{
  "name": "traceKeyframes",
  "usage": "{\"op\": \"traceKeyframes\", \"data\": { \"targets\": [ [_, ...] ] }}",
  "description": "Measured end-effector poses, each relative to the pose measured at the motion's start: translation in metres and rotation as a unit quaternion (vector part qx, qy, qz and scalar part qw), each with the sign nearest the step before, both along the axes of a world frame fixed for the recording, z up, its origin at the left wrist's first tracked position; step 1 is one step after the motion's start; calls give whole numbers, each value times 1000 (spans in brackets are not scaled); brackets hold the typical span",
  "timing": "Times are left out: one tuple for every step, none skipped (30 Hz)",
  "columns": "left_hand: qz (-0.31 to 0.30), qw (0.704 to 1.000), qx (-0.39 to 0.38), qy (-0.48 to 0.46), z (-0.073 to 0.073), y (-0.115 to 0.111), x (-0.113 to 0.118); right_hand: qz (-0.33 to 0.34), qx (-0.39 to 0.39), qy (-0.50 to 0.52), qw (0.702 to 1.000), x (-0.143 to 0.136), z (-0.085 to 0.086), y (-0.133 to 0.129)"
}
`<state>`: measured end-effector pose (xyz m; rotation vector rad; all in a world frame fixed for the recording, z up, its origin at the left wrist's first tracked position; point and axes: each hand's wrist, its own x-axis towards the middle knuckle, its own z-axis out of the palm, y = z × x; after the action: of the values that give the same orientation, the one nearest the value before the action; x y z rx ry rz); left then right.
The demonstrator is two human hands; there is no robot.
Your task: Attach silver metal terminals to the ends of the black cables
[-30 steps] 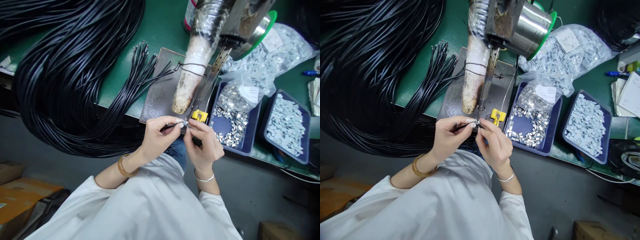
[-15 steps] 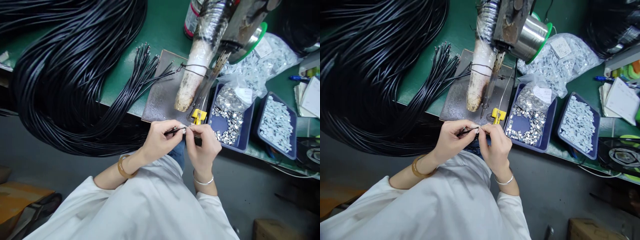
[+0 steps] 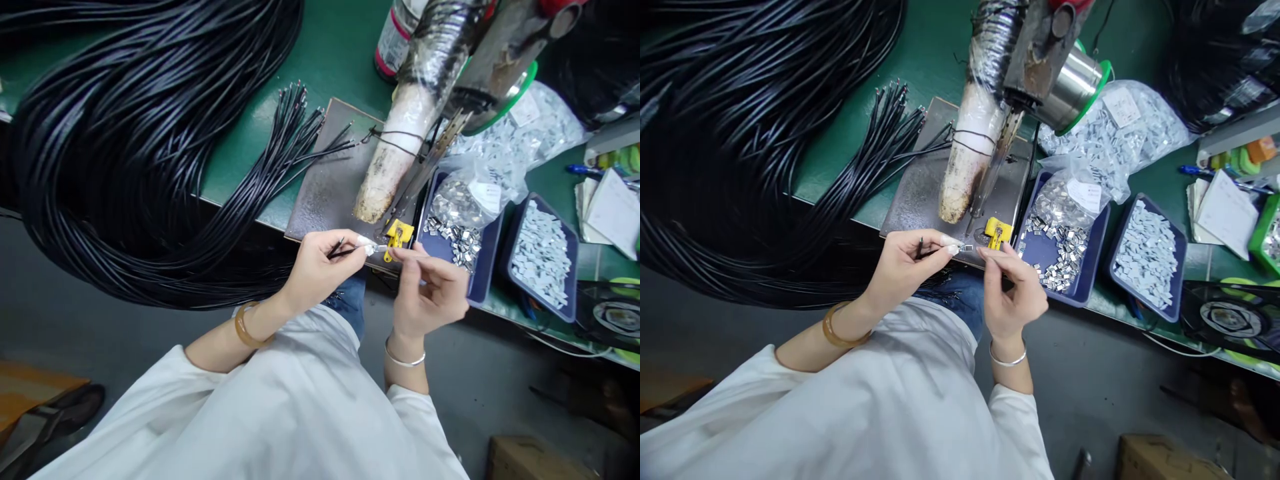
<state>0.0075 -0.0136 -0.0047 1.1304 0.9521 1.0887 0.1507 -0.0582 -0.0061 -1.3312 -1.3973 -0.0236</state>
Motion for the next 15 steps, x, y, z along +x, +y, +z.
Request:
{"op": "traceKeyframes", "data": {
  "targets": [
    [-3, 1000, -4, -7, 1, 1, 1, 13, -12, -27, 999, -1, -2, 1],
    [-6, 1000, -6, -14, 1, 2, 1, 22, -19, -52, 998, -1, -4, 2],
    [-12, 1000, -5, -21, 2, 4, 1, 26, -20, -74, 997, -2, -5, 3],
    [-16, 1000, -2, -27, 2, 5, 1, 27, -17, -90, 995, -2, -7, 4],
    [-18, 999, 3, -31, 2, 6, 1, 26, -12, -101, 995, -2, -7, 5],
    [-18, 999, 7, -32, 2, 6, 1, 25, -7, -106, 994, -2, -8, 5],
    [-17, 999, 10, -29, 2, 7, 1, 25, -4, -107, 994, -2, -9, 6],
    [-13, 1000, 12, -22, 2, 8, 1, 26, -3, -107, 994, -2, -9, 7],
    [-9, 1000, 13, -13, 2, 8, 2, 28, -3, -107, 994, -2, -10, 8],
    [-4, 1000, 13, -4, 2, 8, 2, 29, -3, -107, 994, -1, -10, 8],
    [0, 1000, 13, 5, 2, 8, 3, 29, -2, -107, 994, -1, -10, 9],
    [5, 1000, 15, 12, 2, 9, 4, 28, -1, -106, 994, -1, -11, 9],
    [9, 1000, 16, 19, 2, 9, 5, 28, 0, -104, 994, -1, -11, 10],
    [14, 999, 19, 26, 2, 9, 6, 26, 1, -103, 994, -1, -11, 11],
    [18, 999, 22, 32, 3, 9, 7, 25, 2, -101, 995, -1, -11, 11]
  ]
}}
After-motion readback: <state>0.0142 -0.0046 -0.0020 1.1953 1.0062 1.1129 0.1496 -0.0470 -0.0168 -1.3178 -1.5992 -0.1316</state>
